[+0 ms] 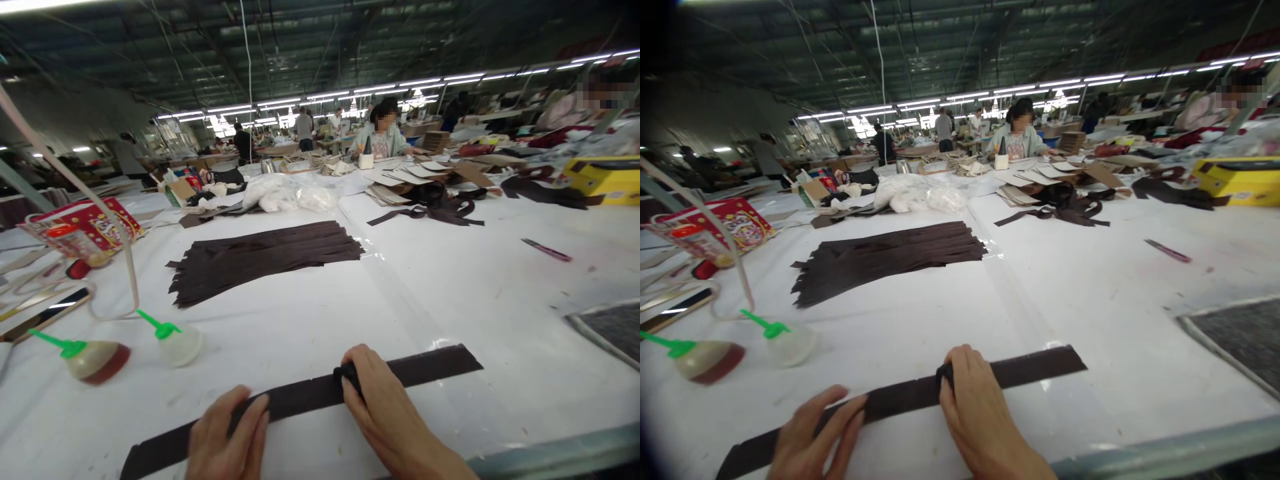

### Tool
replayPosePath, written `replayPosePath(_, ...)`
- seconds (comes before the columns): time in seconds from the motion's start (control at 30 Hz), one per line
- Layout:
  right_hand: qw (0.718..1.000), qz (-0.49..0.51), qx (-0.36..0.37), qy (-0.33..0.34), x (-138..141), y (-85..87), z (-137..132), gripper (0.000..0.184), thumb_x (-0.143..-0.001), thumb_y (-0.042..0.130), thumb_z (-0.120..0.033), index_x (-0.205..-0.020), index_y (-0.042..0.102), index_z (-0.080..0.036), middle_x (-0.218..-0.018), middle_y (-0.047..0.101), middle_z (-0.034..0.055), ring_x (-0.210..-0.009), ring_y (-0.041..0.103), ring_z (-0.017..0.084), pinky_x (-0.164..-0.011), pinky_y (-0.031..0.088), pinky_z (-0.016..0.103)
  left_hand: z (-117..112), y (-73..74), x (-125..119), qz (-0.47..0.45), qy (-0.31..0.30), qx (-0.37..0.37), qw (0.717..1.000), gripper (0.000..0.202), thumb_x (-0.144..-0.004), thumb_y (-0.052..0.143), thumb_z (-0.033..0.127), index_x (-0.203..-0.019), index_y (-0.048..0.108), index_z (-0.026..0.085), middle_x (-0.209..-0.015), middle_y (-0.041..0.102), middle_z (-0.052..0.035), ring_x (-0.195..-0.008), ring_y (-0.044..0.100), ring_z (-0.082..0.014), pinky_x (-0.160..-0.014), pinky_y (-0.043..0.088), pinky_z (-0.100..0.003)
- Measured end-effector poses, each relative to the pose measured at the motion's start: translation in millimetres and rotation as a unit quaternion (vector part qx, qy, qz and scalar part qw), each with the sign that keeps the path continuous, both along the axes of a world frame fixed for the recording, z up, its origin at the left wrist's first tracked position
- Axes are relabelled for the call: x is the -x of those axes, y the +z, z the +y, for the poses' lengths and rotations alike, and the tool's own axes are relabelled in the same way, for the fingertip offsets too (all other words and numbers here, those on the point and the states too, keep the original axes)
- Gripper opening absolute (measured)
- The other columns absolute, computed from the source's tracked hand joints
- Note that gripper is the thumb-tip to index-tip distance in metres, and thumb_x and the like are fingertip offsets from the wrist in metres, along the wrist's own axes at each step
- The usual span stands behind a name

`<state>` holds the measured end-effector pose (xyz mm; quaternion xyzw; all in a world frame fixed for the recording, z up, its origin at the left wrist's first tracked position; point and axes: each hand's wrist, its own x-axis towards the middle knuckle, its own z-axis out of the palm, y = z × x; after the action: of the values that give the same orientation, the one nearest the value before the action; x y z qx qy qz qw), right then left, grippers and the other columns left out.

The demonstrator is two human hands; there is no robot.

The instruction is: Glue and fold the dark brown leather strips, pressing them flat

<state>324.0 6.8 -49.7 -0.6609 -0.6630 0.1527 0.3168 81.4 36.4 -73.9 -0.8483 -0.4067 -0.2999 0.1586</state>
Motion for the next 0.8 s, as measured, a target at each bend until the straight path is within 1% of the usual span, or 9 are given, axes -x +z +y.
replayPosePath(0.1, 0.998, -0.039, 0.049, 0.003, 18, -6.6, 9, 0.012, -0.086, 0.048, -0.007, -0.089, 0.051, -0.019, -0.091, 0.058, 0.0053, -0.086, 0.056, 0.022, -0.076, 0.045, 0.036, 0, -5.9, -43, 0.023, -0.131, 0.012, 0.991, 0.026, -0.095, 0.043, 0.022, -0.117, 0.058, 0.018, -0.104, 0.064, -0.0080, -0.098, 0.060, -0.0194, -0.084, 0.050, -0.030)
replayPosePath(0.2, 0.990, -0.118, 0.074, -0.004, 17, -14.4, 15, 0.017, -0.083, 0.051, -0.003, -0.089, 0.054, -0.019, -0.091, 0.060, 0.0051, -0.085, 0.057, 0.024, -0.076, 0.045, 0.037, 3, -16.8, -65, 0.063, -0.164, -0.009, 0.984, 0.028, -0.095, 0.040, 0.019, -0.112, 0.061, 0.014, -0.100, 0.067, -0.0072, -0.092, 0.063, -0.0185, -0.078, 0.053, -0.028)
replayPosePath(0.27, 0.979, -0.184, 0.074, -0.038, -6, -17.6, 14, 0.019, -0.081, 0.052, -0.001, -0.089, 0.055, -0.018, -0.091, 0.059, 0.0057, -0.085, 0.057, 0.025, -0.077, 0.044, 0.038, 3, -22.1, -68, 0.066, -0.159, -0.017, 0.985, 0.030, -0.095, 0.038, 0.016, -0.114, 0.061, 0.012, -0.099, 0.068, -0.0074, -0.090, 0.064, -0.0189, -0.077, 0.053, -0.029)
replayPosePath(0.37, 0.950, -0.252, 0.110, -0.147, -63, -13.8, 6, 0.011, -0.085, 0.053, -0.005, -0.087, 0.055, -0.017, -0.089, 0.058, 0.0077, -0.081, 0.057, 0.025, -0.074, 0.043, 0.037, 3, -26.6, -67, 0.063, -0.145, -0.009, 0.987, 0.031, -0.095, 0.037, 0.015, -0.114, 0.061, 0.012, -0.100, 0.069, -0.0067, -0.092, 0.063, -0.0198, -0.079, 0.051, -0.031)
replayPosePath(0.47, 0.939, -0.228, 0.129, -0.221, -86, -1.2, 0, 0.005, -0.090, 0.053, -0.015, -0.085, 0.053, -0.017, -0.088, 0.056, 0.0068, -0.076, 0.057, 0.023, -0.066, 0.042, 0.034, 3, -29.5, -66, 0.068, -0.132, -0.013, 0.989, 0.029, -0.095, 0.041, 0.018, -0.114, 0.062, 0.014, -0.100, 0.069, -0.0059, -0.092, 0.063, -0.0205, -0.081, 0.050, -0.032)
replayPosePath(0.57, 0.978, -0.151, 0.054, -0.133, -41, 4.4, 6, 0.004, -0.089, 0.055, -0.016, -0.088, 0.053, -0.019, -0.091, 0.057, 0.0047, -0.080, 0.057, 0.021, -0.070, 0.043, 0.032, 5, -31.7, -65, 0.088, -0.147, -0.034, 0.985, 0.030, -0.095, 0.043, 0.022, -0.118, 0.061, 0.017, -0.100, 0.068, -0.0046, -0.090, 0.063, -0.0199, -0.080, 0.049, -0.031)
replayPosePath(0.67, 0.987, -0.154, 0.023, -0.036, 4, -6.4, 16, 0.013, -0.081, 0.062, -0.010, -0.086, 0.054, -0.019, -0.091, 0.059, 0.0038, -0.083, 0.057, 0.021, -0.075, 0.044, 0.033, 7, -34.9, -63, 0.090, -0.150, -0.050, 0.983, 0.029, -0.094, 0.045, 0.022, -0.118, 0.062, 0.021, -0.100, 0.068, -0.0034, -0.091, 0.063, -0.0185, -0.081, 0.048, -0.029)
replayPosePath(0.73, 0.980, -0.188, 0.040, -0.049, -8, -17.1, 15, 0.014, -0.079, 0.064, -0.009, -0.085, 0.054, -0.019, -0.090, 0.059, 0.0043, -0.084, 0.057, 0.023, -0.077, 0.043, 0.036, 8, -38.1, -63, 0.068, -0.138, -0.051, 0.987, 0.028, -0.094, 0.046, 0.021, -0.116, 0.063, 0.024, -0.098, 0.068, -0.0025, -0.089, 0.063, -0.0169, -0.082, 0.047, -0.027)
replayPosePath(0.8, 0.963, -0.230, 0.074, -0.122, -50, -22.6, 5, 0.010, -0.083, 0.062, -0.012, -0.085, 0.055, -0.018, -0.090, 0.059, 0.0058, -0.085, 0.057, 0.025, -0.076, 0.042, 0.038, 7, -41.2, -65, 0.043, -0.126, -0.044, 0.990, 0.028, -0.094, 0.047, 0.021, -0.116, 0.063, 0.026, -0.095, 0.068, -0.0019, -0.088, 0.063, -0.0159, -0.082, 0.046, -0.026)
